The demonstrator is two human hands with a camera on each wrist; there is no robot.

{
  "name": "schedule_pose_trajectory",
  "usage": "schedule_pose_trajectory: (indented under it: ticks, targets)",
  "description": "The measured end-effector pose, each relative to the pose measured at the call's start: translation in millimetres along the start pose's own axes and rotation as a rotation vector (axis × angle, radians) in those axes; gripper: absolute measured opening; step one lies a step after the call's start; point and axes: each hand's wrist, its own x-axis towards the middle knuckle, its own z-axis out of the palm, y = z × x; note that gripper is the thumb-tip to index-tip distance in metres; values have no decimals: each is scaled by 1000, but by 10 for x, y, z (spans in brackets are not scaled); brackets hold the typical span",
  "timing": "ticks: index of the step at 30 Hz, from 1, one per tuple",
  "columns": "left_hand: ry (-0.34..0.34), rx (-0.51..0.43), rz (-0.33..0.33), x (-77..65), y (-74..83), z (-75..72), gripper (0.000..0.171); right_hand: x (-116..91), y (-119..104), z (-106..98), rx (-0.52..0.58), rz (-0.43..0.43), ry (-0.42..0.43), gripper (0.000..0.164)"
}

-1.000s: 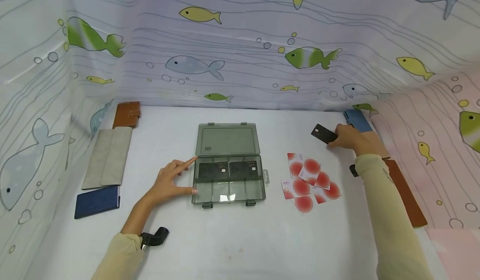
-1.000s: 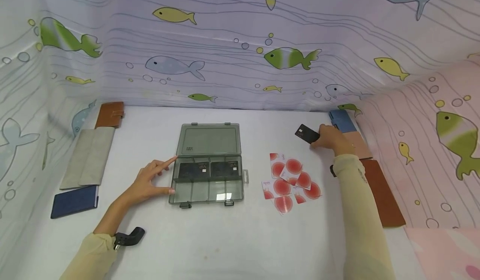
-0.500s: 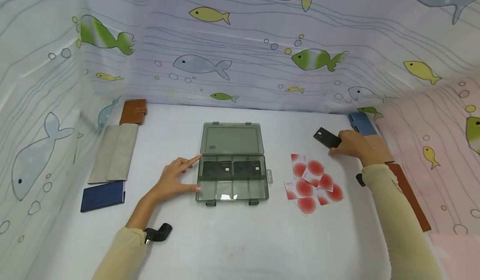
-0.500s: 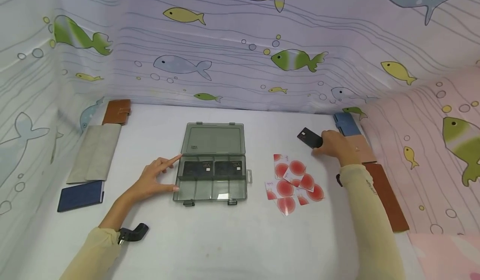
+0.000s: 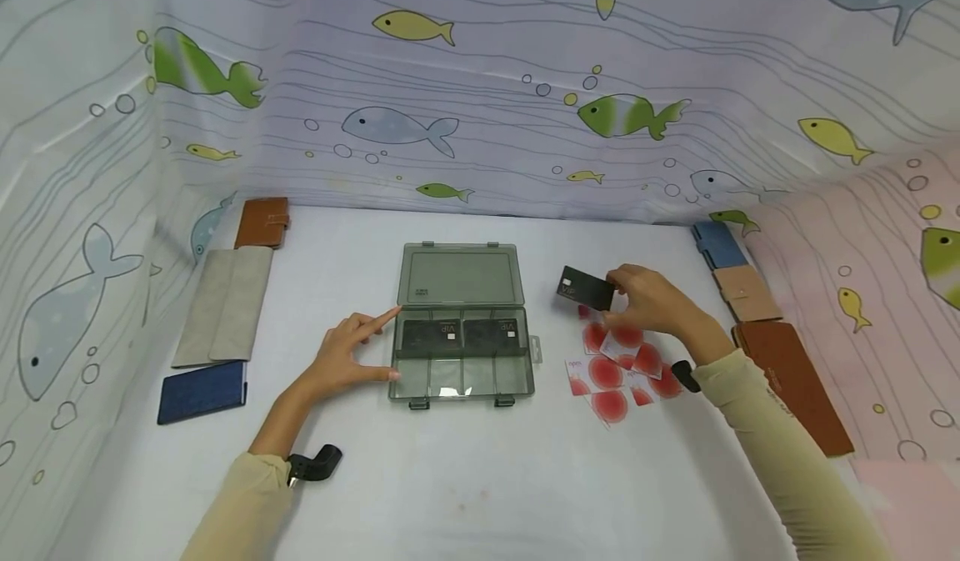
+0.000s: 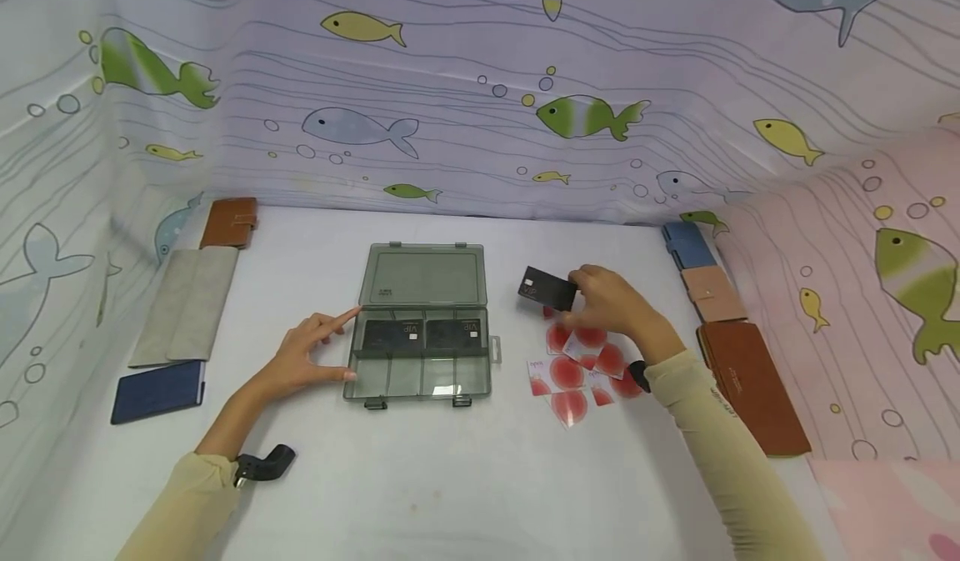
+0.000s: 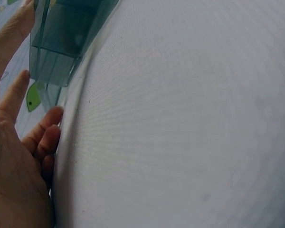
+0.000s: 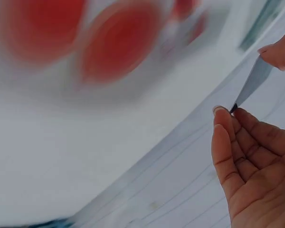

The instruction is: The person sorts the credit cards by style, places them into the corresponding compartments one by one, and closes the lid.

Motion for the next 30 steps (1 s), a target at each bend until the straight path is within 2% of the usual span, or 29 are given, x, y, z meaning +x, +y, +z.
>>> schedule_pose_trajectory:
  ticks: [6, 12, 23, 30]
  targets:
    - [8, -4, 6, 2, -16, 11, 97, 107, -431, 117, -28, -195, 41, 55]
    - [2, -6, -6, 4, -17, 10, 98, 176, -713, 204, -57, -314, 57, 54]
    - [-2, 5, -9, 0, -1, -1, 98, 309, -1010, 326, -160, -394, -9, 54]
    - [10, -5, 11, 1, 2, -4, 97, 371, -1095, 323, -273, -443, 19, 54]
